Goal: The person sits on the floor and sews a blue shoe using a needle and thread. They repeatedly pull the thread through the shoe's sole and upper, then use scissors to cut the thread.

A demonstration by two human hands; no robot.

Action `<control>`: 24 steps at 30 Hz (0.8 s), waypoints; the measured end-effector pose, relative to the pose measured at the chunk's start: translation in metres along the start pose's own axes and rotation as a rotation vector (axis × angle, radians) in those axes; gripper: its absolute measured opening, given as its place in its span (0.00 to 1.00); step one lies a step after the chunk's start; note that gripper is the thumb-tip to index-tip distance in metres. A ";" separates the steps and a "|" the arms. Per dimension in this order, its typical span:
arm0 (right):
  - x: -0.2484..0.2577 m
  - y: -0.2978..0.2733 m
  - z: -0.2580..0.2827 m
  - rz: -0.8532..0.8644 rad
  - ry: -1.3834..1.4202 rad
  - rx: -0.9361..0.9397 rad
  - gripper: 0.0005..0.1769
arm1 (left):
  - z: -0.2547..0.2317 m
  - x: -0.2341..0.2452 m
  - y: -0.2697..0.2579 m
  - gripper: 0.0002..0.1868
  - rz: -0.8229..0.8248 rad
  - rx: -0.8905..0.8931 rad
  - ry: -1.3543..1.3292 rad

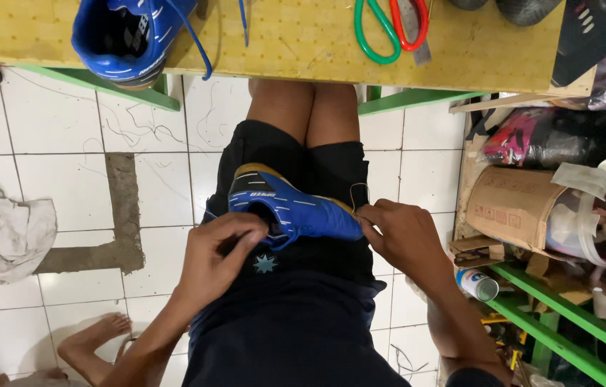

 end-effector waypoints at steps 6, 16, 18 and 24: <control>-0.003 0.003 0.009 -0.065 -0.170 0.133 0.07 | 0.010 -0.047 0.038 0.33 0.478 0.167 0.368; -0.054 -0.007 -0.025 -0.123 -0.350 0.367 0.04 | 0.021 -0.092 0.068 0.37 0.985 0.335 0.035; -0.065 -0.003 -0.032 -0.010 -0.374 0.312 0.08 | 0.011 -0.100 0.072 0.38 0.976 0.299 -0.039; -0.069 -0.001 -0.038 -0.040 -0.301 0.370 0.09 | 0.033 -0.108 0.065 0.34 0.966 0.350 -0.212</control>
Point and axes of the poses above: each hand's wrist, its own y-axis towards the middle knuckle, its own x-axis out of the back of the hand, z = x × y, the point moved 6 cm from there along y, towards the middle knuckle, and after that the axes turned 1 degree about z, right-handed, at the moved point
